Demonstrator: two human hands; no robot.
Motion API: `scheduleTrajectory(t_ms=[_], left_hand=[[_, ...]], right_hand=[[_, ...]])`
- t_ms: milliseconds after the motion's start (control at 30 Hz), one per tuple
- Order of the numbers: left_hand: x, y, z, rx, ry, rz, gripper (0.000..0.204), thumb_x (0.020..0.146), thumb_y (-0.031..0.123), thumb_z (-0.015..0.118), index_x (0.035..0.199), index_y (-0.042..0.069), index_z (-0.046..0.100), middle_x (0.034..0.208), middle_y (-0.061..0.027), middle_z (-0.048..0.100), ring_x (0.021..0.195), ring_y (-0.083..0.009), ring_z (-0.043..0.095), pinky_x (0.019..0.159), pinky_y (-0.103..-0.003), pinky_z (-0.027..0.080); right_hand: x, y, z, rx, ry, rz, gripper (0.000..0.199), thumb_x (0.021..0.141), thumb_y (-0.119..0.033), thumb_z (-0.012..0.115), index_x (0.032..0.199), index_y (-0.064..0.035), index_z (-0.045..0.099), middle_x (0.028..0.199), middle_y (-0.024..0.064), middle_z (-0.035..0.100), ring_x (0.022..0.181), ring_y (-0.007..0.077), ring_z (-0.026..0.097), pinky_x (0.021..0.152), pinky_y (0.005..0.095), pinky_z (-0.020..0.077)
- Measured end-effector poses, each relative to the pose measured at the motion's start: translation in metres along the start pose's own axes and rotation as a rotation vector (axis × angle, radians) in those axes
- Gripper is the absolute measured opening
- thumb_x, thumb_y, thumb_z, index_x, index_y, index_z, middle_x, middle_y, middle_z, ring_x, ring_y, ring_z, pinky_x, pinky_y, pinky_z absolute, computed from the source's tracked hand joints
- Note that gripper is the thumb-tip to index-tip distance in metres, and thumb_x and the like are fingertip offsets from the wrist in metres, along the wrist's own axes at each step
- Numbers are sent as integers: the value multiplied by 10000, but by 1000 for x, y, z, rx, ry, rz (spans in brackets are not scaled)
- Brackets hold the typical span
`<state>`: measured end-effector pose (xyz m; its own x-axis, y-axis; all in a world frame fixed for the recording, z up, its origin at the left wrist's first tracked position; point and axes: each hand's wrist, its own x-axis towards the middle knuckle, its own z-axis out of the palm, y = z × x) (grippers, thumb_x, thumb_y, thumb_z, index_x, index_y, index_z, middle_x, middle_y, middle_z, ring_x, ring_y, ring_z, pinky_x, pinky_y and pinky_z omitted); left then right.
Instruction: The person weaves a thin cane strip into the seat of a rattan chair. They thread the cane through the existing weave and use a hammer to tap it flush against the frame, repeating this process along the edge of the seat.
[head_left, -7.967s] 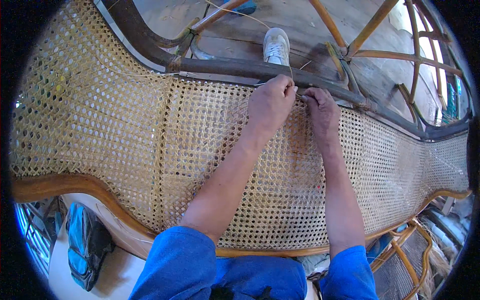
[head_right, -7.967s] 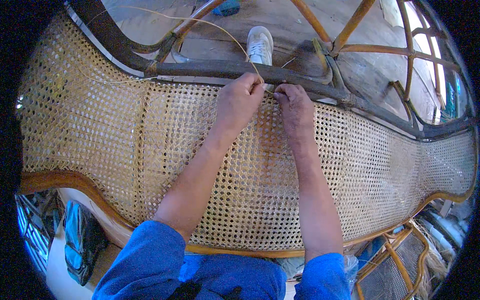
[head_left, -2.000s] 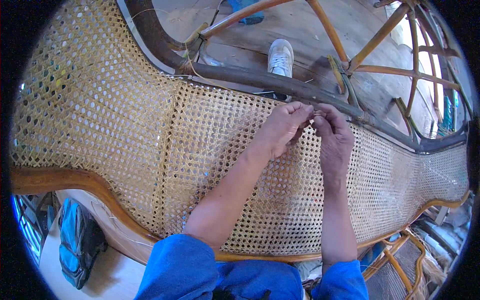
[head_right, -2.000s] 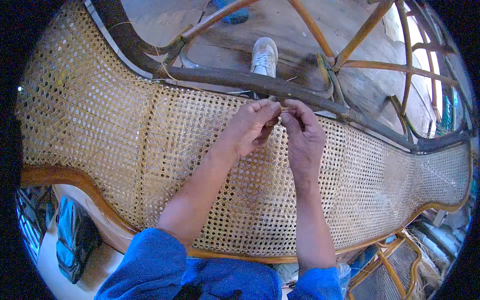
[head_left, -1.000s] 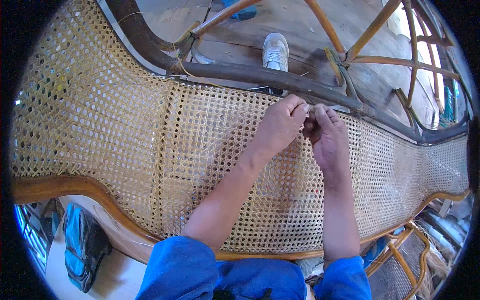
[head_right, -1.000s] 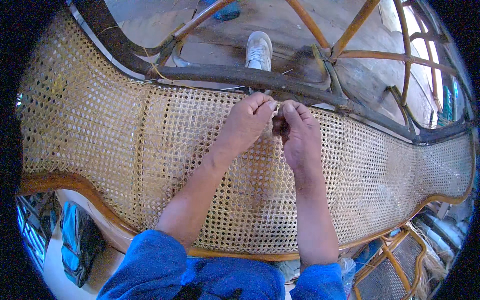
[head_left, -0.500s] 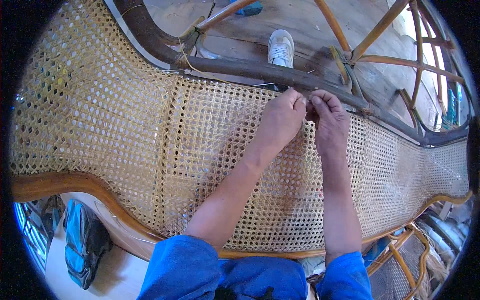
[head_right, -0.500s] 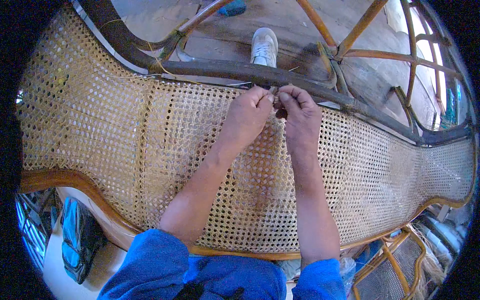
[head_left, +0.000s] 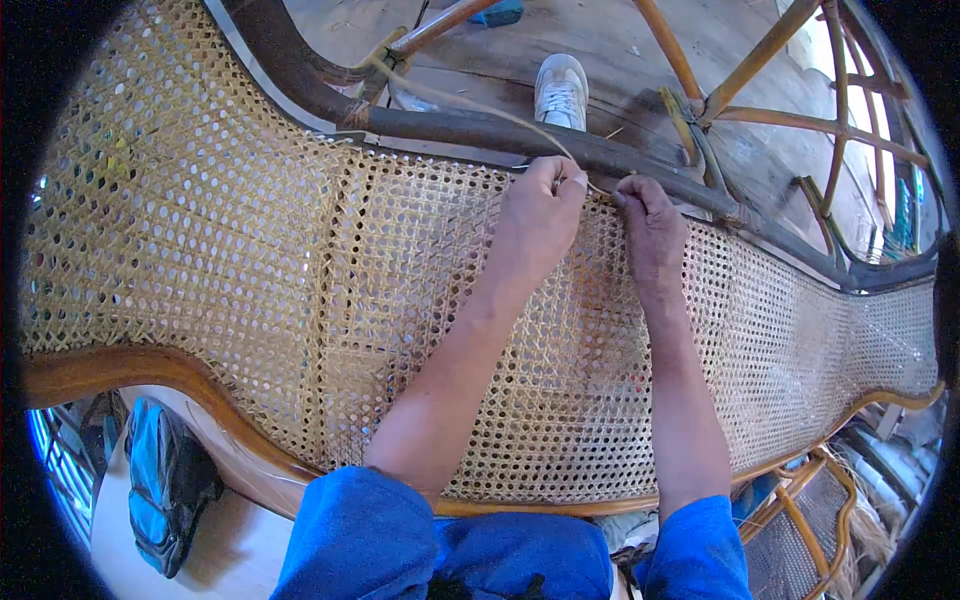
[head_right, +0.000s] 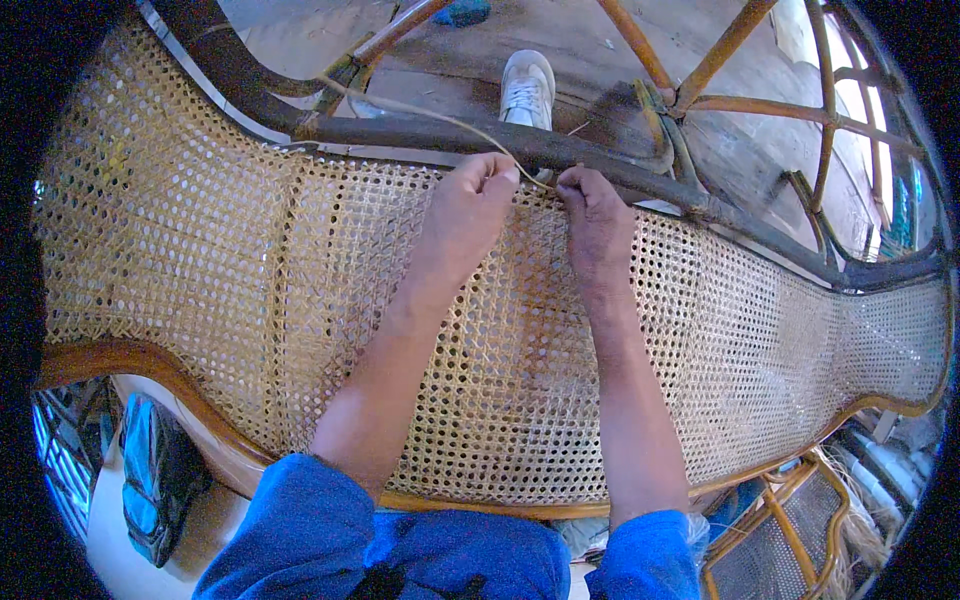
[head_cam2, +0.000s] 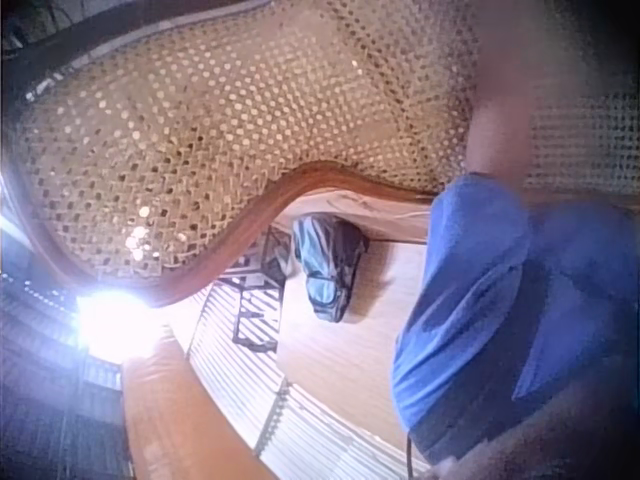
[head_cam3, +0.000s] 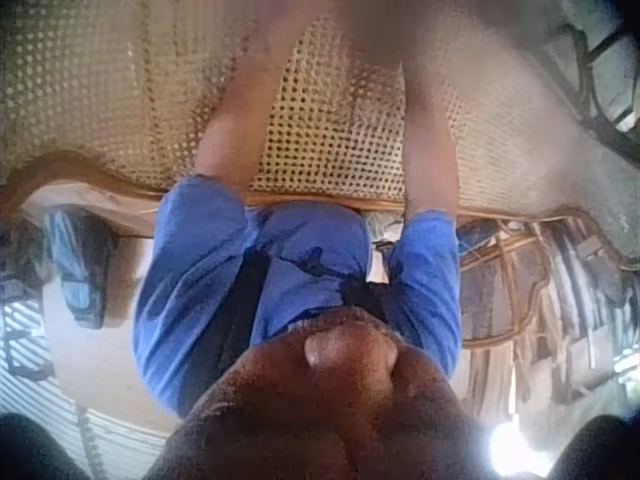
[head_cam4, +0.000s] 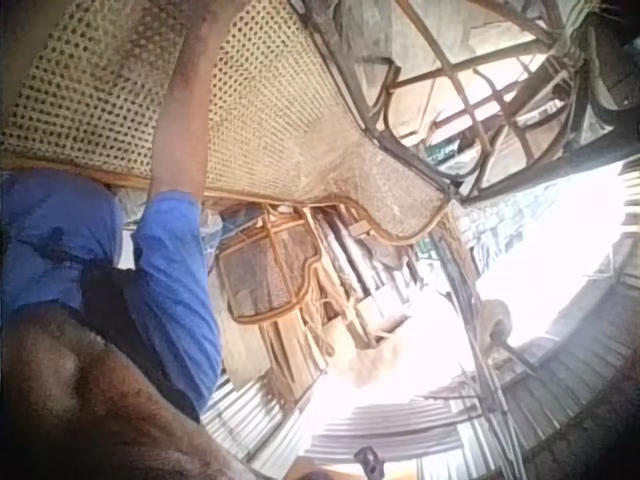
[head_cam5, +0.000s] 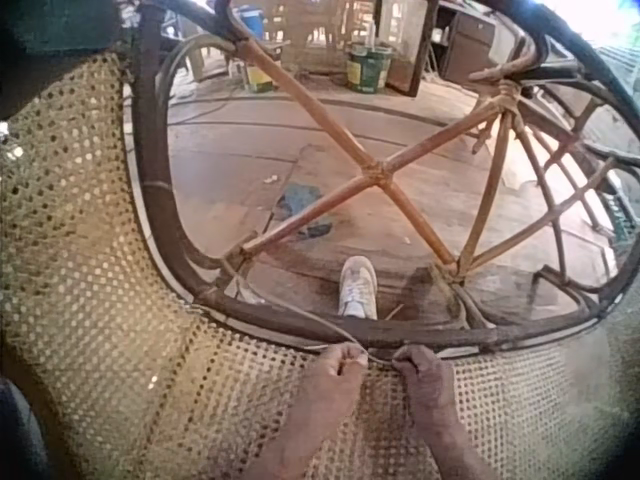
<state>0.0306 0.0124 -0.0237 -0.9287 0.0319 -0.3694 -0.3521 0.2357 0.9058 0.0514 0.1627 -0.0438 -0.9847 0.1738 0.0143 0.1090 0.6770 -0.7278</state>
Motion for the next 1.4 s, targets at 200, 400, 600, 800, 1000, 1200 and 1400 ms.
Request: scheduleTrajectory(t_ms=[200, 400, 600, 800, 1000, 1200, 1400], left_hand=[[4, 1, 4, -49, -84, -74, 277, 891, 246, 543, 994, 1, 622, 740, -67, 622, 674, -152, 577, 653, -299, 460], [1, -1, 11, 256, 5, 119, 264, 894, 228, 520, 981, 5, 631, 910, -232, 636, 895, -395, 611, 781, -422, 474], [2, 3, 13, 271, 43, 79, 269, 890, 226, 515, 966, 1, 641, 900, -246, 634, 871, -391, 617, 788, -419, 480], [5, -5, 13, 232, 49, 135, 289, 890, 230, 509, 978, -10, 642, 892, -234, 645, 860, -368, 632, 773, -404, 483], [3, -2, 12, 223, 2, 87, 264, 878, 212, 529, 937, -14, 652, 878, -224, 650, 844, -351, 638, 768, -390, 485], [3, -10, 14, 237, 29, 170, 254, 877, 202, 534, 924, -19, 651, 837, -215, 653, 800, -341, 645, 733, -384, 490], [1, -7, 12, 210, 14, 128, 253, 873, 202, 548, 929, -21, 653, 855, -215, 651, 806, -323, 646, 737, -372, 487]], right_hand=[[2, 4, 3, -118, -20, -162, 148, 776, -24, 608, 921, -56, 608, 863, 110, 615, 812, 283, 607, 713, 350, 488], [5, 4, 1, -152, -6, -253, 136, 787, -40, 592, 922, -63, 594, 860, 105, 596, 815, 297, 594, 712, 373, 489], [5, 5, 1, -228, -76, -201, 162, 802, -46, 573, 962, -71, 584, 900, 113, 594, 852, 301, 590, 732, 388, 489], [9, 3, 1, -230, -89, -304, 154, 807, -57, 582, 959, -74, 596, 899, 111, 597, 858, 307, 589, 763, 399, 478], [6, 0, 5, -34, -8, -69, 138, 789, -69, 612, 926, -53, 603, 897, 111, 609, 859, 304, 592, 759, 375, 476], [6, 8, 10, -137, 47, -200, 141, 782, -71, 623, 922, -61, 639, 912, 113, 617, 858, 287, 602, 757, 352, 484], [5, 9, 7, -143, -26, -220, 180, 786, -46, 609, 958, -62, 663, 927, 111, 619, 872, 280, 610, 782, 331, 492]])
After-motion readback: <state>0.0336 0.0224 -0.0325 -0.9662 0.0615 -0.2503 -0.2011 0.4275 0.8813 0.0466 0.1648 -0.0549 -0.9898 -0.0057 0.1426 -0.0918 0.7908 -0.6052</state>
